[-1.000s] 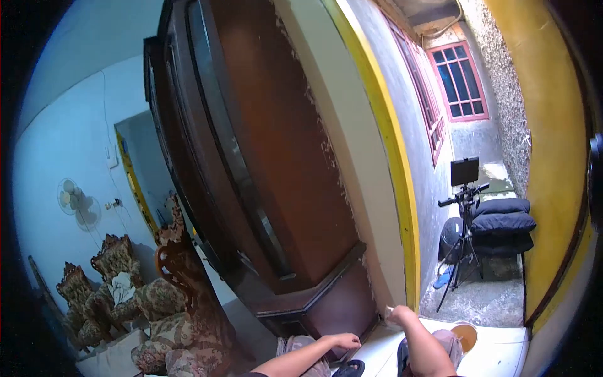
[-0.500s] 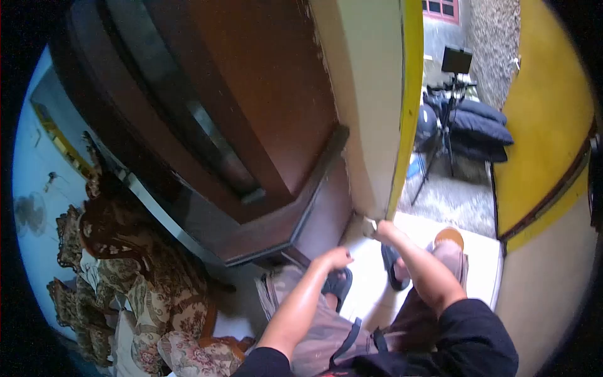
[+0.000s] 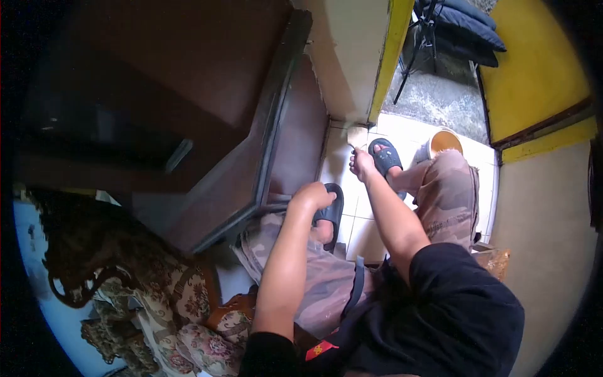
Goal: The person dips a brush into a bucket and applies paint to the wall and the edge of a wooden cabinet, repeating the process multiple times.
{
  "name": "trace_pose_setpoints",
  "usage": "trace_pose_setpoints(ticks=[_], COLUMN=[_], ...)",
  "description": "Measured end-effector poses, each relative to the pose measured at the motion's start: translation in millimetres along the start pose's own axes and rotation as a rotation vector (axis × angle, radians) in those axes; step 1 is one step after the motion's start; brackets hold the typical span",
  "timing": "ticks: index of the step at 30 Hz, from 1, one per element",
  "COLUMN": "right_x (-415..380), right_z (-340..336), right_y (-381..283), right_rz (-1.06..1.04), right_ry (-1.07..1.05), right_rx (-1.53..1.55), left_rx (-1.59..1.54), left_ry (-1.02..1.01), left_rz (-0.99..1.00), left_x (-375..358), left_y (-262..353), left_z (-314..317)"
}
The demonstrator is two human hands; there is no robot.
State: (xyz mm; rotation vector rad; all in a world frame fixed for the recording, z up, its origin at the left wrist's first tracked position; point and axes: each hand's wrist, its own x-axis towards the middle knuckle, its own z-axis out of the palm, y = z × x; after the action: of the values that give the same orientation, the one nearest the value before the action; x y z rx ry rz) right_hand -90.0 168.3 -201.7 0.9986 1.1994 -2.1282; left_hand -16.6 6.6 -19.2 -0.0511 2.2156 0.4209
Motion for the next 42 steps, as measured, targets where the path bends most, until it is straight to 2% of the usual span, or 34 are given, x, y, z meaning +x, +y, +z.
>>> trace_pose_setpoints(ticks=[2,5,7,10,12,15,18,20,21,26,29,31,33,34,36,38,39,42], right_x=[19,44,67,107,138,250,305,294,292,236,238,281,293,297,306,342,342,272], right_z=[4,6,11,23,28,18,22,27,25,33,33,25,24,24,20,12,19,48], right_y=[26,41,40,37,37,101,139,132,131,81,71,89,90,90,88,104,102,68], right_rz=[-0.026,0.006,0.028,0.047,0.009,-0.171,-0.233,-0.194,-0.188,-0.11,-0.051,-0.1,-0.096,-0.093,-0.094,-0.093,-0.124,-0.228], right_ry=[0.016,0.027,0.042,0.074,0.153,0.153,0.183,0.191,0.195,0.159,0.176,0.133,0.081,0.029,-0.049,-0.127,-0.051,0.206], right_rx=[0.136,0.051,0.042,0.12,-0.022,-0.156,-0.207,-0.275,-0.259,-0.209,-0.221,-0.283,-0.352,-0.425,-0.471,-0.512,-0.464,-0.163], left_rx=[-0.007,0.045,0.004,-0.013,-0.036,-0.019,0.052,-0.05,-0.099,-0.01,0.013,0.018,0.007,0.007,0.014,0.011,0.01,0.0], left_ry=[0.028,-0.034,-0.032,0.015,0.006,-0.025,-0.078,-0.099,0.067,0.107,0.06,0.023,-0.14,-0.14,0.036,0.042,0.05,0.067], left_rz=[-0.013,-0.121,-0.047,-0.089,-0.098,-0.119,-0.096,0.068,0.068,0.071,0.045,0.043,0.011,0.007,0.098,0.089,0.082,0.105], left_x=[-12,-21,-17,-17,-12,-7,-7,-11,-9,-11,-11,-10,-9,-9,-11,-12,-12,-12], left_y=[0,5,-1,-2,-5,-14,-20,-3,-11,-14,-4,-3,-5,-7,-8,-5,-5,-9], left_z=[2,3,4,4,5,15,21,9,26,29,22,22,22,23,28,27,27,33])
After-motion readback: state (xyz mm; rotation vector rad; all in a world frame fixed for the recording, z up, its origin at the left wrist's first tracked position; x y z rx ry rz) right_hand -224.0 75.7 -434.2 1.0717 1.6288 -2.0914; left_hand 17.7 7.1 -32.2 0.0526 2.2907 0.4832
